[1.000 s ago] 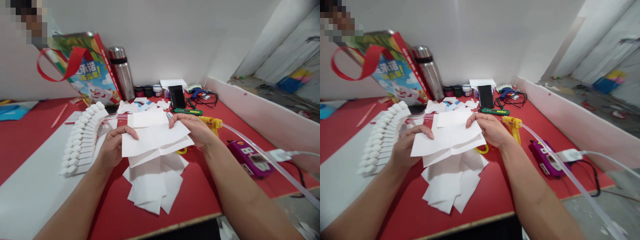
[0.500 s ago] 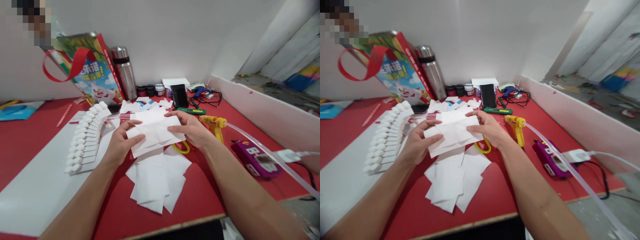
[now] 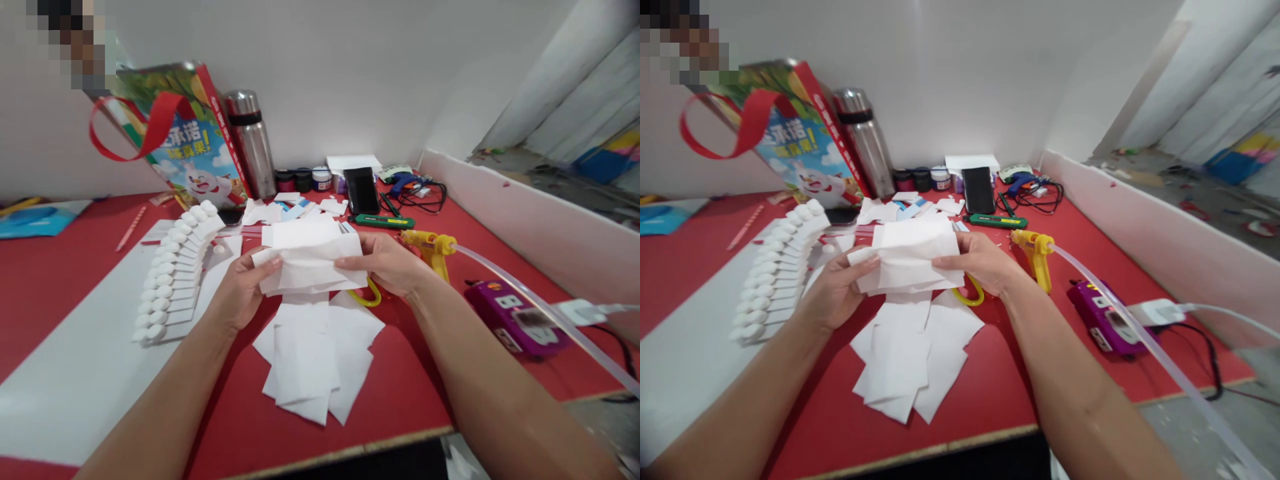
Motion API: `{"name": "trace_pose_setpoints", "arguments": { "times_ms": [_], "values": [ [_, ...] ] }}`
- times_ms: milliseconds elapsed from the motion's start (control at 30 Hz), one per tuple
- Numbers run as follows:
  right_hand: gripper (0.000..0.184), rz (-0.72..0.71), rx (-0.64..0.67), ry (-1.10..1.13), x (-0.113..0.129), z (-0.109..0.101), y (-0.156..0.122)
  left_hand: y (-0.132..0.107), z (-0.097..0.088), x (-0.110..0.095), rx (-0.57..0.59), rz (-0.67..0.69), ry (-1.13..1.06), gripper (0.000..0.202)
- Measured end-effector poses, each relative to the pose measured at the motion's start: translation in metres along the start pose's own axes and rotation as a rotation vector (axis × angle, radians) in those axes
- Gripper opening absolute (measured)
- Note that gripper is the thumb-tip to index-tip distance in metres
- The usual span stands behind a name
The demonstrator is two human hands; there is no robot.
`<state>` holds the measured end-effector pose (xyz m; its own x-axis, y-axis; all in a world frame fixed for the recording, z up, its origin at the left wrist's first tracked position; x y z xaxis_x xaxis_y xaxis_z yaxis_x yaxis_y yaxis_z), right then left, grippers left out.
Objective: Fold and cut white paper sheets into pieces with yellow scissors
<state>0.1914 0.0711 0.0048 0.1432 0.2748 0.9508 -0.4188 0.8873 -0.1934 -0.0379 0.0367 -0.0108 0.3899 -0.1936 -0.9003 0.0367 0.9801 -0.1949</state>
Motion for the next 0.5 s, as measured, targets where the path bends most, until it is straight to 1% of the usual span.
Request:
{"name": "trace_pose_setpoints", "arguments": {
  "times_ms": [167, 267, 367, 433, 500],
  "values": [
    [0.035, -0.021, -0.022, 0.073, 0.003, 0.009, 0.0, 0.0, 0.005, 0.001, 0.051, 0.093, 0.04, 0.032],
    [0.039, -0.011, -0.04, 0.071, 0.001, 0.012, 0.0, 0.0, 0.004, 0.001, 0.03, 0.116, 0.062, 0.032],
    [0.044, -0.011, -0.048, 0.056, 0.0, 0.015, -0.001, -0.001, 0.003, 0.001, -0.007, 0.095, 0.093, 0.038],
    [0.044, -0.012, -0.04, 0.058, -0.001, 0.018, -0.002, -0.003, 0.003, -0.001, -0.021, 0.095, 0.16, 0.039],
    [0.04, -0.01, -0.031, 0.055, 0.0, 0.02, -0.002, -0.005, 0.003, -0.005, -0.019, 0.121, 0.255, 0.035]
  ]
}}
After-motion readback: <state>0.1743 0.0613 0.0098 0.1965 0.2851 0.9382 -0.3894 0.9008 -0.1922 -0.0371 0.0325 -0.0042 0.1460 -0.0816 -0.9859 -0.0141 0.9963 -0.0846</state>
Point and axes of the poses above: each hand's wrist, its own y-axis towards the middle knuckle, its own z-axis out of the palm, x = y × z, the point moved 4 cm from there along y, towards the middle knuckle, and after that the axes turned 2 degrees about -z, right-handed, at the moved point
